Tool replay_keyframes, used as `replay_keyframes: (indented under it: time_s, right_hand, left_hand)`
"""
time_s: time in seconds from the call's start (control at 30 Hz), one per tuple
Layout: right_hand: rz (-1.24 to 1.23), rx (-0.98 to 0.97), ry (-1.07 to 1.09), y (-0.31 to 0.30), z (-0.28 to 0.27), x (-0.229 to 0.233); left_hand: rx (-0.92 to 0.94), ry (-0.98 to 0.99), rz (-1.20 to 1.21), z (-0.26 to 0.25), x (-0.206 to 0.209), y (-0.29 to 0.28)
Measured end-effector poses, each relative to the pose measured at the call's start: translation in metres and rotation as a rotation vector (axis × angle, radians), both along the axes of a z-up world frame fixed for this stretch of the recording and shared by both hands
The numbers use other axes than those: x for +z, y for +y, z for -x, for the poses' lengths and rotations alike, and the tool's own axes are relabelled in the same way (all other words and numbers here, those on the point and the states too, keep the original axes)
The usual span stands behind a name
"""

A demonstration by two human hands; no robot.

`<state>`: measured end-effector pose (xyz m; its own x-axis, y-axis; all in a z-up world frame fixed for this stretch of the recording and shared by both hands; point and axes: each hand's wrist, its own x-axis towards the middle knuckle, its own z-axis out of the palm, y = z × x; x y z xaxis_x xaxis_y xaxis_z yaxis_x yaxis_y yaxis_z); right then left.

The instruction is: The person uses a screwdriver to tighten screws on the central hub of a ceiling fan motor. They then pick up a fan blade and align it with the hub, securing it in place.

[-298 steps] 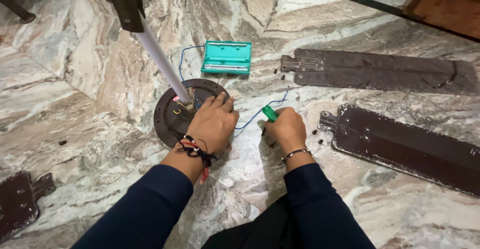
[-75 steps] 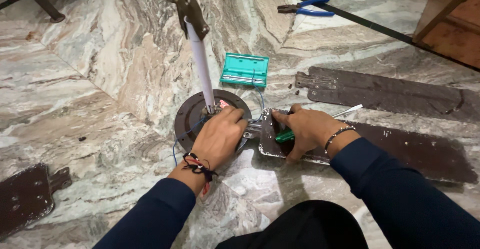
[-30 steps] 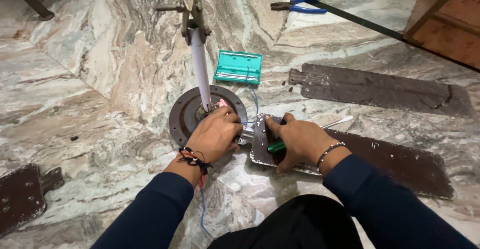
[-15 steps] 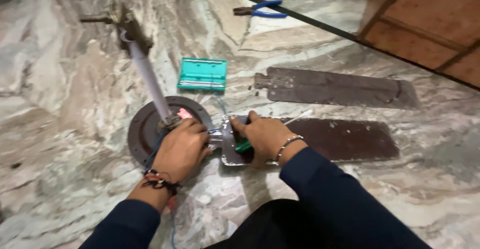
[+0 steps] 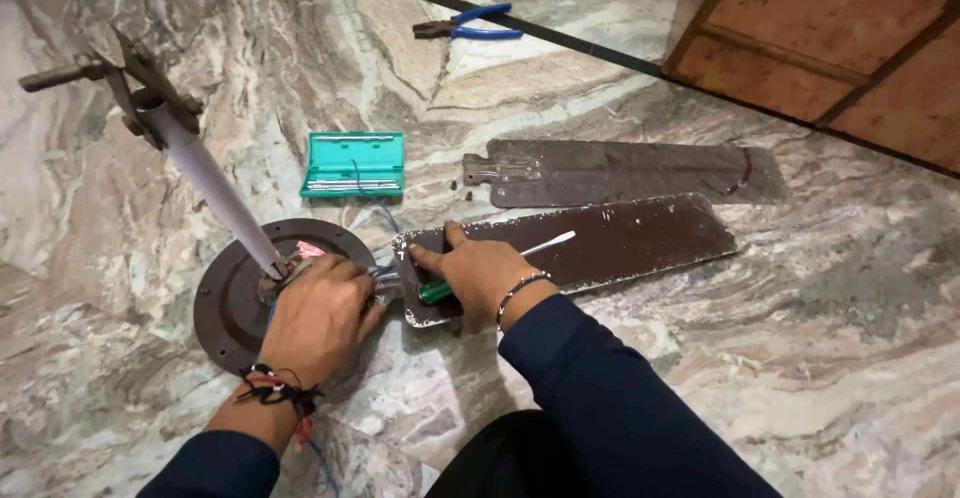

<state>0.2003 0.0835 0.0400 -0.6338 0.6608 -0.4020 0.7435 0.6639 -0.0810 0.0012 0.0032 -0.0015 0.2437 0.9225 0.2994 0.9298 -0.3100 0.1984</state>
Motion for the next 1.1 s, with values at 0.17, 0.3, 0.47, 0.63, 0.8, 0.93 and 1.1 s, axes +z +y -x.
replay_keyframes:
  time_s: [0.17, 0.3, 0.47, 0.63, 0.8, 0.93, 1.1]
  right_hand:
    - [-0.112, 0.002, 0.102, -0.005, -0.006, -0.015]
    - [-0.294, 0.012, 0.166, -0.015, 0.003, -0.038]
    - [-0.398, -0.003, 0.239, -0.016, 0.006, -0.056]
    - [-0.456, 0.006, 0.256, -0.015, 0.005, -0.070]
    - [-0.557, 0.038, 0.317, -0.018, -0.004, -0.076]
    - [-0.593, 0.058, 0.322, -0.014, -0.014, -0.066]
    - [-0.546, 0.064, 0.312, -0.012, -0.055, -0.037]
  left_hand:
    - [0.060, 0.070, 0.076, -0.004, -0.002, 0.005]
    - [0.082, 0.058, 0.003, -0.006, -0.004, 0.008]
    - [0.045, -0.025, -0.026, -0.001, -0.003, 0.007]
    - [0.058, 0.018, -0.056, -0.003, -0.006, 0.005]
    - [0.048, 0.027, -0.086, -0.004, -0.006, 0.004]
    - [0.088, 0.055, -0.046, -0.007, -0.002, 0.005]
    - [0.093, 0.072, -0.197, -0.018, 0.009, 0.003]
